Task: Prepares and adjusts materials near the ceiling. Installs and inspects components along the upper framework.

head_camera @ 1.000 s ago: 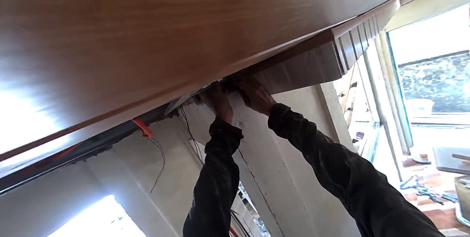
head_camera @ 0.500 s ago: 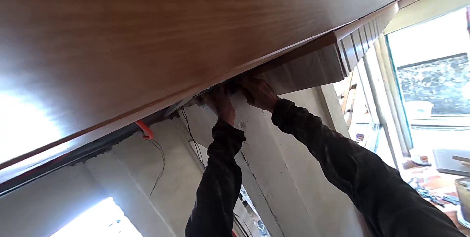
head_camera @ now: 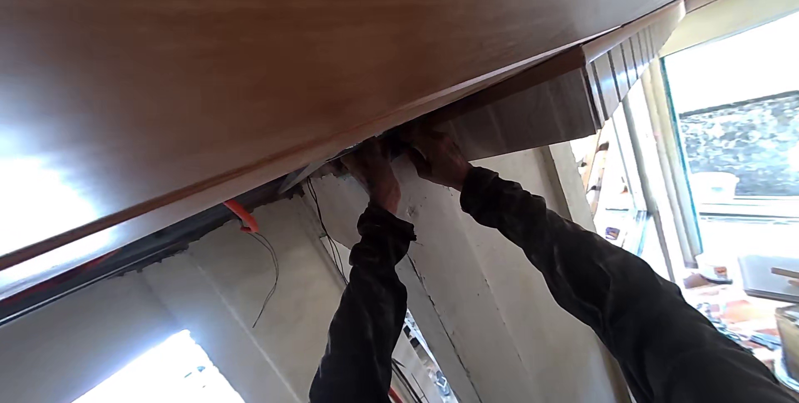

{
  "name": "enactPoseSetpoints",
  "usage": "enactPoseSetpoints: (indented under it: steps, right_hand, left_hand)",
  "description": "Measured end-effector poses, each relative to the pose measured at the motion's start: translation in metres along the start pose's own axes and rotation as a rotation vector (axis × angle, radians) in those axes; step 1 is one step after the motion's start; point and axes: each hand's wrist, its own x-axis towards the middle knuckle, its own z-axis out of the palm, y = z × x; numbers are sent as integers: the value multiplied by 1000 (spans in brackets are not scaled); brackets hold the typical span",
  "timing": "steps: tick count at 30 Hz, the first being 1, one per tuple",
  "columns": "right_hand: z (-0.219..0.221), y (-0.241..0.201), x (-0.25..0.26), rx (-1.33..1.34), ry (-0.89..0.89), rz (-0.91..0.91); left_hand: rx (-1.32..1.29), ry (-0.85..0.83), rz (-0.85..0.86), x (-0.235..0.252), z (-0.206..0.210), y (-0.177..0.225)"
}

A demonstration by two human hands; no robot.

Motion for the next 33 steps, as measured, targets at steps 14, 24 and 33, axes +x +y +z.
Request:
enactPoseSetpoints:
  steps: [14, 24, 33]
  right_hand:
    - [2, -2, 7, -42, -12, 3]
    - [-5, 2, -2, 49, -145, -5]
    - [-1, -3, -4, 126, -114, 4]
  left_hand:
    - [68, 33, 23, 1, 2, -2]
    - [101, -1, 22, 5, -4, 2]
    - [167, 56, 72, 6, -1, -2]
